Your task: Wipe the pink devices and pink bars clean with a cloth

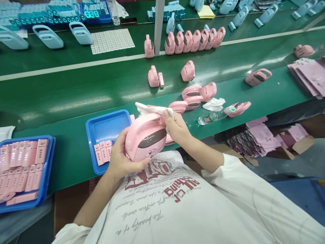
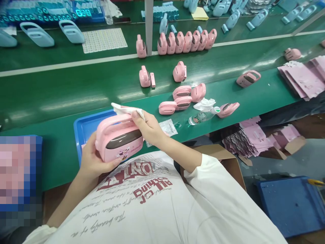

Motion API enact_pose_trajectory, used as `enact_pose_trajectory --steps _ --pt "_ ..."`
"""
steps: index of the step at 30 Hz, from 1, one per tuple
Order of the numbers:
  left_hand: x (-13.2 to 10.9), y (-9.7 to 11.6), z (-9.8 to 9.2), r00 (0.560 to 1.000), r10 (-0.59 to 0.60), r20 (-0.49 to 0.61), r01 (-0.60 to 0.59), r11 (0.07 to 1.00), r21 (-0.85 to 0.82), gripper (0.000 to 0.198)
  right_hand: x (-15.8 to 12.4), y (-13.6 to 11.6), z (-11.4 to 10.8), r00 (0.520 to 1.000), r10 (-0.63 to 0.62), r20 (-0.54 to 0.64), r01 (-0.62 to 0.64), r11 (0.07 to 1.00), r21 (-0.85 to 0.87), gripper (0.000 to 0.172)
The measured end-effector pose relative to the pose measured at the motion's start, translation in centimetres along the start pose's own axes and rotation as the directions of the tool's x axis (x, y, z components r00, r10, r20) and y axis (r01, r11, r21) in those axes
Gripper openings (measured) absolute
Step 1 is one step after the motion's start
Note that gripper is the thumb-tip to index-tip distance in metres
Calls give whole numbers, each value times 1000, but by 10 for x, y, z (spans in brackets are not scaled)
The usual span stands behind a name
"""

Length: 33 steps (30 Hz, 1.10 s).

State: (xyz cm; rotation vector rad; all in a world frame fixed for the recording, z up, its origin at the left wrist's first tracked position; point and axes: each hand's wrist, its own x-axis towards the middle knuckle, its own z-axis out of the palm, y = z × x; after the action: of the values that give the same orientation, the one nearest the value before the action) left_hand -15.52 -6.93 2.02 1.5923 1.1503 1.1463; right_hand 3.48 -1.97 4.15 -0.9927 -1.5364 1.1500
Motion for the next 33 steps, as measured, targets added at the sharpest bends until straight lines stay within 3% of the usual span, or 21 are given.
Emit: enact_pose_trajectory --steps 2,3,5,7,8,9,11,12,16,17,19,20,22,24,25,26,27,28,29,31,33 --pt "-2 -3 2 1000 7 -13 -5 987 161 80 -2 2 2 980 -194 50 200 961 -191 51" --pt "-2 -6 4 1000 4 -31 3 976 217 79 -3 3 4 943 -310 123 333 898 -286 49" --pt "-3 -12 8 997 -14 -74 31 972 234 70 -4 10 8 784 -517 344 620 683 -386 42" --pt "-2 -18 11 993 -39 -108 59 981 184 60 -3 20 11 610 -615 500 793 479 -377 37" --pt "-2 -20 12 991 -48 -125 68 983 169 59 -2 26 12 586 -631 508 810 446 -381 37" --pt "0 -21 11 989 -53 -138 77 982 171 62 0 32 12 626 -628 462 779 474 -411 38" --pt "3 -20 9 984 -46 -171 81 976 203 74 2 41 10 780 -550 298 621 620 -480 43" --pt "5 -19 8 981 -44 -191 84 975 206 78 2 45 9 829 -503 243 553 677 -486 46" --pt "12 -21 4 962 -116 -247 131 990 48 74 -5 56 -5 839 -416 350 537 734 -416 50" --pt "14 -23 3 956 -155 -251 149 988 -42 70 -8 59 -12 885 -312 346 449 772 -451 54" --pt "15 -28 1 937 -248 -245 182 948 -262 65 -17 67 -33 971 28 237 118 806 -581 62" --pt "16 -30 0 925 -293 -244 191 910 -369 62 -23 72 -44 962 178 206 -10 779 -628 59" --pt "16 -33 -4 893 -374 -252 196 825 -530 57 -41 79 -65 890 336 309 -59 755 -653 38" --pt "17 -33 -8 856 -439 -274 187 756 -628 55 -65 81 -78 761 455 464 -54 756 -652 18" --pt "18 -33 -10 835 -469 -287 180 727 -663 54 -77 81 -82 655 525 544 -66 757 -650 18" --pt "18 -32 -12 814 -500 -296 178 700 -692 55 -88 79 -83 479 615 626 -111 750 -652 20" --pt "19 -30 -13 791 -531 -304 177 674 -717 56 -98 77 -83 360 644 675 -152 754 -639 24" --pt "20 -29 -15 766 -562 -311 179 652 -737 57 -106 74 -82 255 653 713 -199 757 -622 29" --pt "21 -28 -16 742 -591 -315 184 632 -753 58 -112 71 -80 194 643 741 -245 763 -598 34" --pt "23 -26 -16 710 -629 -315 187 601 -777 58 -117 66 -75 179 598 781 -313 787 -531 37" --pt "24 -24 -16 710 -636 -302 188 584 -790 58 -117 64 -69 194 559 806 -347 807 -477 31"
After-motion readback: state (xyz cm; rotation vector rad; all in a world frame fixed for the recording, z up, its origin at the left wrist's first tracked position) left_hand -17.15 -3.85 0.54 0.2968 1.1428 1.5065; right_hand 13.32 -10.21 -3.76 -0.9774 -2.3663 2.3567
